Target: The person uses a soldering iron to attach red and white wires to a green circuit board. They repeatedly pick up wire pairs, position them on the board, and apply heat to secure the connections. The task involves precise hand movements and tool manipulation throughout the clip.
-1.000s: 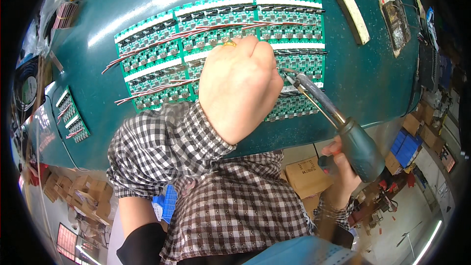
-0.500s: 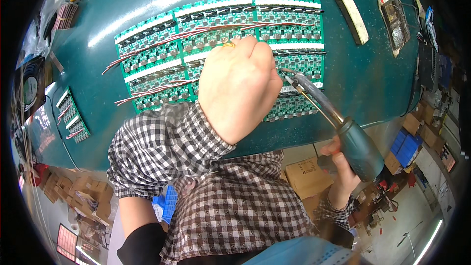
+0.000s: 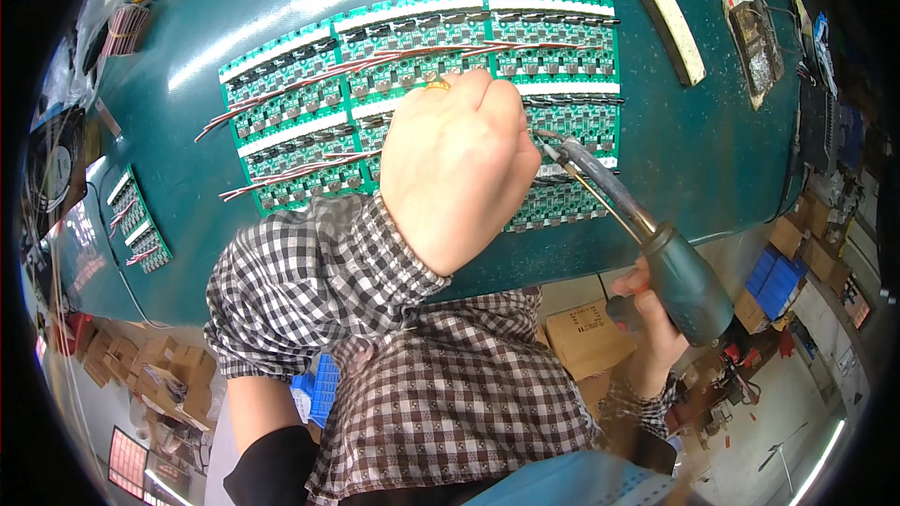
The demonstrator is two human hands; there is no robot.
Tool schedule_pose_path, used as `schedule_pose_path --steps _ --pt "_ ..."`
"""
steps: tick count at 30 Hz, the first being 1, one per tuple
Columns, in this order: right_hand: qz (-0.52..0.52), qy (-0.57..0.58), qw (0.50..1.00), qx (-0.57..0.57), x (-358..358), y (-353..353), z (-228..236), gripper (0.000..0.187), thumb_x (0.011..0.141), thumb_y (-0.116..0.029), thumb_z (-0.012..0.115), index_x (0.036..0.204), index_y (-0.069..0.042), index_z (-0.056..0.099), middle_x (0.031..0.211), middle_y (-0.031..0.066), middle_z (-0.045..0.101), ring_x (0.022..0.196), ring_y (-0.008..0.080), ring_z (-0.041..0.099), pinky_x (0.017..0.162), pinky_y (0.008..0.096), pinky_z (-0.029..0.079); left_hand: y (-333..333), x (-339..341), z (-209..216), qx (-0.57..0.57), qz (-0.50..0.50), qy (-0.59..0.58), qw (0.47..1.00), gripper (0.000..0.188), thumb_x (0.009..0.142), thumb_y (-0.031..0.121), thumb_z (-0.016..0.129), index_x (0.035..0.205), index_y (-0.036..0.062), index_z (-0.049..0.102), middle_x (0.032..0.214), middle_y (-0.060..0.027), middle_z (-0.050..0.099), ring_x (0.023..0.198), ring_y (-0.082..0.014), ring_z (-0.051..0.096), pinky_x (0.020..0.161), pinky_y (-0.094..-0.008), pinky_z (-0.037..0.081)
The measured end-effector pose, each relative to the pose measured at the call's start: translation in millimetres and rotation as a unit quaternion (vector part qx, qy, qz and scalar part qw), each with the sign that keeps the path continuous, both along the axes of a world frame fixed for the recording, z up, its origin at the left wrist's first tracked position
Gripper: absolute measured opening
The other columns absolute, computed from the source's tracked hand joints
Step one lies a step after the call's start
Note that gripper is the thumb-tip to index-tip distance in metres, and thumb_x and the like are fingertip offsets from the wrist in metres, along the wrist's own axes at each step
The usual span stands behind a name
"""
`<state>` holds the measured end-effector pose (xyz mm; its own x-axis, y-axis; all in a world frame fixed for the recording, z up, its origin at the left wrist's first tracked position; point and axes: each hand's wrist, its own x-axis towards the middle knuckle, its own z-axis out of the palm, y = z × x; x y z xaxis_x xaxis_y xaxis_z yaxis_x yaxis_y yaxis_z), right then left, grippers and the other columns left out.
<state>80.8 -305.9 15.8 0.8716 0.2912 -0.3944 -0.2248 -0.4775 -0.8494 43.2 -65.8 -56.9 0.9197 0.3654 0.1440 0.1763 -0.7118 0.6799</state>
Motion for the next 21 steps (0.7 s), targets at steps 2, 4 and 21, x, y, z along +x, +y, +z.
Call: schedule_pose_path --steps 2,4,21 --pt "0.006 0.030 0.999 -0.022 1.6 -2.9 2.5 0.042 0.075 -0.029 0.072 0.096 0.005 0.061 0.079 0.0113 0.063 0.066 0.0190 0.062 0.051 0.0264 0.048 0.4 -0.4 0.0 0.002 0.000 -0.003 1.000 0.015 0.066 0.002 0.066 0.073 0.0058 0.053 0.069 -0.0082 0.054 0.066 -0.0279 0.054 0.060 -0.0370 0.042" --pt "0.007 0.040 0.998 -0.036 1.6 -4.1 3.3 0.044 0.075 -0.030 0.072 0.099 0.005 0.060 0.079 0.0108 0.063 0.066 0.0190 0.062 0.051 0.0260 0.048 0.7 0.0 0.2 0.002 -0.004 -0.004 1.000 0.015 0.066 0.002 0.066 0.073 0.0057 0.053 0.069 -0.0083 0.054 0.065 -0.0279 0.054 0.059 -0.0370 0.042" --pt "-0.006 0.014 0.999 -0.033 -0.7 -3.4 2.3 0.042 0.076 -0.029 0.071 0.100 0.004 0.062 0.077 0.0104 0.064 0.068 0.0176 0.063 0.048 0.0246 0.046 0.2 1.2 1.3 -0.006 -0.003 -0.008 1.000 0.015 0.066 0.001 0.066 0.073 0.0048 0.052 0.069 -0.0096 0.053 0.065 -0.0292 0.054 0.059 -0.0380 0.042"
